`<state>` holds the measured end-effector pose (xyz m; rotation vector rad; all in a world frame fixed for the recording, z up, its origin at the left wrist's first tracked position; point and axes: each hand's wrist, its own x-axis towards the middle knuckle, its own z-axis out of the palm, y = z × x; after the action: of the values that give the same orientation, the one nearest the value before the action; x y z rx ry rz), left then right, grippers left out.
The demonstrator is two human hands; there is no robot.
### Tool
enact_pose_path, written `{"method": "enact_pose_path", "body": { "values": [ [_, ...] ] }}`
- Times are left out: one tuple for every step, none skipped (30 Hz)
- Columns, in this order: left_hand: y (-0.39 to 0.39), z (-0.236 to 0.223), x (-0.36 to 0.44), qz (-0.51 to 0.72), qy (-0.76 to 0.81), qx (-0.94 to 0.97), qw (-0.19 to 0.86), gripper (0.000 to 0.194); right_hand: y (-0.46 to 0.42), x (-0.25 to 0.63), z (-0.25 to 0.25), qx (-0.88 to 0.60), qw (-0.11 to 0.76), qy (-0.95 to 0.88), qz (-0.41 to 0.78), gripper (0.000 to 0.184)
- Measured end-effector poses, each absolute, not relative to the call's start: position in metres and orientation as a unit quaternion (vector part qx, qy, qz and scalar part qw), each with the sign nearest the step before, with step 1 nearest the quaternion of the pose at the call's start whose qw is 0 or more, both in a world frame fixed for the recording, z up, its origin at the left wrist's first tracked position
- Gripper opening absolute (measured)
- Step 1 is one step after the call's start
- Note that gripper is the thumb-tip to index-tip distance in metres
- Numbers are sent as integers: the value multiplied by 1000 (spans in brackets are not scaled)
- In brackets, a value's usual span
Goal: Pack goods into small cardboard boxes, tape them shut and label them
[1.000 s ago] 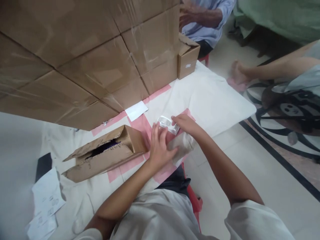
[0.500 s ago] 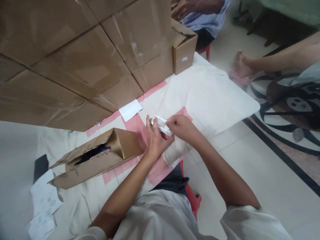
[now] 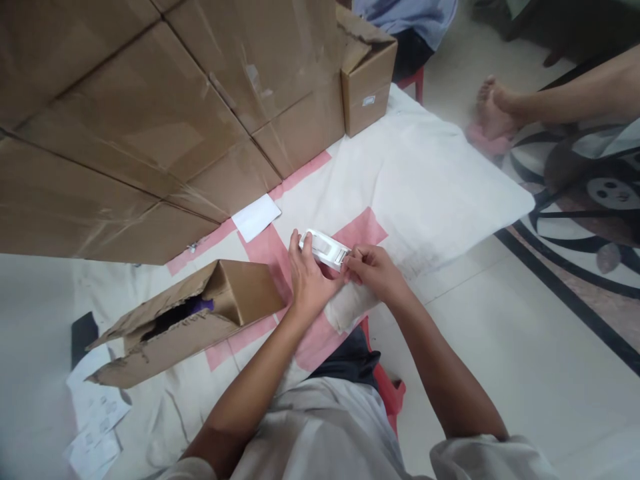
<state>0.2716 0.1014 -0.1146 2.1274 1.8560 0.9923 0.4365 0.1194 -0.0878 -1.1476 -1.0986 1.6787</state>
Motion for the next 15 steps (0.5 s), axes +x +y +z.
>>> {"method": "enact_pose_path", "body": {
  "values": [
    [101, -115, 272, 329, 619, 709, 74, 105, 119, 436, -89, -448, 408, -433, 667, 48],
    [101, -115, 272, 327, 619, 710, 73, 105, 119, 436, -89, -443, 411, -434, 668, 48],
    [102, -115, 272, 327, 619, 710, 73, 105, 118, 436, -89, -440, 413, -437, 667, 48],
    [102, -115, 272, 327, 619, 710, 73, 104, 117, 436, -89, -440, 414, -442, 664, 48],
    [101, -115, 272, 328, 619, 710, 74, 103, 116, 436, -88, -441, 415, -446, 658, 47],
    [101, -115, 272, 329, 619, 709, 75, 102, 115, 436, -88, -444, 416, -452, 652, 47],
    [101, -114, 273, 329, 619, 709, 76, 102, 114, 436, -88, -447, 417, -458, 646, 46],
    [101, -114, 273, 329, 620, 709, 77, 101, 113, 436, -88, -450, 416, -464, 640, 46],
    [101, -114, 273, 329, 620, 708, 77, 101, 112, 436, -88, -456, 415, -469, 632, 44],
    [100, -114, 273, 330, 620, 708, 76, 102, 111, 436, -90, -465, 414, -474, 622, 43],
    [100, -115, 273, 330, 621, 707, 75, 104, 111, 436, -91, -478, 415, -478, 610, 41],
    [100, -115, 272, 330, 622, 706, 76, 105, 111, 435, -93, -492, 415, -480, 597, 39],
    [101, -116, 272, 329, 623, 705, 79, 107, 110, 435, -95, -504, 416, -482, 584, 38],
    [101, -116, 272, 329, 624, 704, 84, 108, 110, 435, -96, -513, 418, -483, 573, 38],
    [102, -117, 272, 328, 624, 703, 93, 109, 110, 434, -97, -516, 420, -487, 566, 38]
  ]
}}
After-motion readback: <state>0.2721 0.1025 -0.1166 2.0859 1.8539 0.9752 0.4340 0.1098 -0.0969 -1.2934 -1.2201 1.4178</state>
